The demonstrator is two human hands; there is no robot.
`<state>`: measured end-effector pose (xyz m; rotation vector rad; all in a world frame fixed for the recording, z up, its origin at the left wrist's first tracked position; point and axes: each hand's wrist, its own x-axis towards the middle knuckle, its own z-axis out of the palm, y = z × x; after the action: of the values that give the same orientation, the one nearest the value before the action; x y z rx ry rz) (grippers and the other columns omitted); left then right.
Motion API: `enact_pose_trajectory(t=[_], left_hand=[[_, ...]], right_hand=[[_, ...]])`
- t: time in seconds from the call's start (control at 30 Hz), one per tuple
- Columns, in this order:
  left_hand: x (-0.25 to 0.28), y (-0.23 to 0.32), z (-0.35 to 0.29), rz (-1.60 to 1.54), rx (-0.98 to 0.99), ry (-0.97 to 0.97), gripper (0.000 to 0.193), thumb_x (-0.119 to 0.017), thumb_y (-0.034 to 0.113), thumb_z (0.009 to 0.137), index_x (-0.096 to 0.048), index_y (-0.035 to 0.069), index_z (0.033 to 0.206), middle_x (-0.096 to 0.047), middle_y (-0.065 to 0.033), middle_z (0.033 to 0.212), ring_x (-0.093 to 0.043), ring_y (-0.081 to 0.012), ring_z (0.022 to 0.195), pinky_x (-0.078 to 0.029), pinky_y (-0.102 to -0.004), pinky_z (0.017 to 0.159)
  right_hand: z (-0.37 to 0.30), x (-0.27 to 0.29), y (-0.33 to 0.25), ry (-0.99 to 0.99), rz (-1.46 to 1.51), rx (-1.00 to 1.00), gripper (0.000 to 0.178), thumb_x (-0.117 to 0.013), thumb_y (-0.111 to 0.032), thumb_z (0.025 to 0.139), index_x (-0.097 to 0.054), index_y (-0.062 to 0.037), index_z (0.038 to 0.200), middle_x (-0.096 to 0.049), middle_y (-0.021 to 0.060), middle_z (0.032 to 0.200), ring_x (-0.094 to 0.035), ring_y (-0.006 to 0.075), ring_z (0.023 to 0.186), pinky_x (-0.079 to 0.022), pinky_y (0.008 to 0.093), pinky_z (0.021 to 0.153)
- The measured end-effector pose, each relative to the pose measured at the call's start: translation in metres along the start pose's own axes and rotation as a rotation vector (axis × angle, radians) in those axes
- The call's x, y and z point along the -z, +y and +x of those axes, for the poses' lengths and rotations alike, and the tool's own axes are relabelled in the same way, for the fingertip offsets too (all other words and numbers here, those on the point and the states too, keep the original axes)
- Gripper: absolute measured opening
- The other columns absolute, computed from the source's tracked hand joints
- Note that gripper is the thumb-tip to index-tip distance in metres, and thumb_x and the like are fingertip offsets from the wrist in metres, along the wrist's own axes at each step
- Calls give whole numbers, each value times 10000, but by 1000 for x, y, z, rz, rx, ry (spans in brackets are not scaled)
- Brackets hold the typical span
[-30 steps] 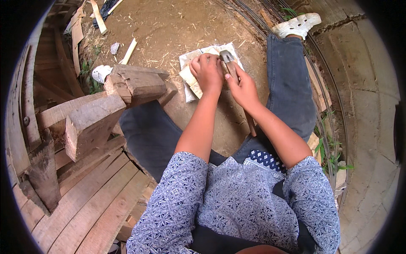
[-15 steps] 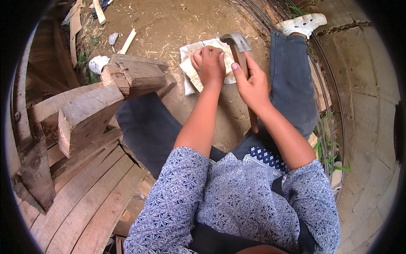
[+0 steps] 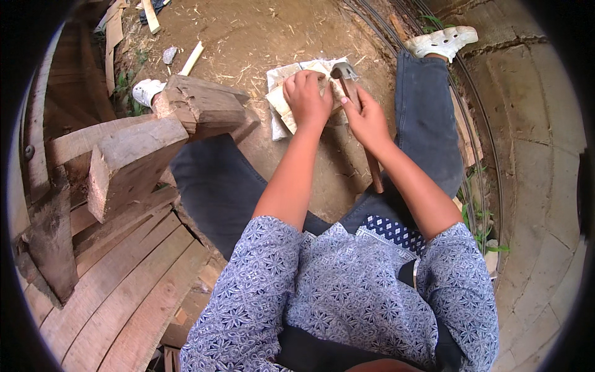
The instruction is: The person assembles a small wooden box by fitting pieces together and using a hammer to secure them. The person repeatedly adjusts the box and hammers the joints to ensure they are tight.
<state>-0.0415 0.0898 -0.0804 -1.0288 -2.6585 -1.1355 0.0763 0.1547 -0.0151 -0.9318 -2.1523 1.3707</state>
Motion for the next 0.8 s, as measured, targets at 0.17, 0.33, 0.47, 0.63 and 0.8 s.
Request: enact_pose_trajectory(t=[0.17, 0.33, 0.47, 0.63, 0.8], left_hand=[[20, -28, -3, 71, -97, -226, 1010, -841, 534, 689, -422, -21, 1422, -410, -222, 1459, -367, -391, 1382, -261, -459, 1185], [43, -32, 8, 235, -170, -416, 1282, -828, 706, 583, -322, -14, 1515, -343, -192, 1569, -250, -370, 1496, -167, -550, 1222], [45, -41, 9, 242, -166, -429, 1289, -802, 743, 574, -328, -2, 1512, -438, -153, 1504, -365, -337, 1417, -184, -593, 1193], [44, -42, 5, 263, -200, -406, 1248, -796, 731, 587, -362, -13, 1490, -469, -151, 1467, -430, -318, 1349, -240, -561, 1168], [43, -42, 9, 292, -207, -439, 1245, -764, 768, 600, -375, -21, 1481, -475, -149, 1460, -439, -314, 1340, -275, -518, 1150]], right_hand=[[-9, 19, -52, 18, 206, 21, 518, -644, -166, 968, -501, 24, 1428, -720, 136, 1038, -622, 108, 939, -501, 278, 814], [-10, 0, 3, 18, 17, 22, 480, -633, -184, 964, -534, -2, 1397, -720, 172, 1070, -672, 156, 964, -514, 311, 846], [-2, -2, -2, 9, 58, 8, 473, -622, -187, 961, -543, -9, 1392, -730, 180, 1051, -692, 190, 952, -522, 334, 834], [-21, 9, -46, 70, 182, 129, 457, -597, -140, 986, -513, 3, 1412, -712, 139, 985, -631, 116, 894, -513, 290, 773], [9, -4, 6, -28, -82, 115, 450, -592, -169, 973, -514, -3, 1383, -676, 213, 977, -681, 214, 857, -521, 323, 762]])
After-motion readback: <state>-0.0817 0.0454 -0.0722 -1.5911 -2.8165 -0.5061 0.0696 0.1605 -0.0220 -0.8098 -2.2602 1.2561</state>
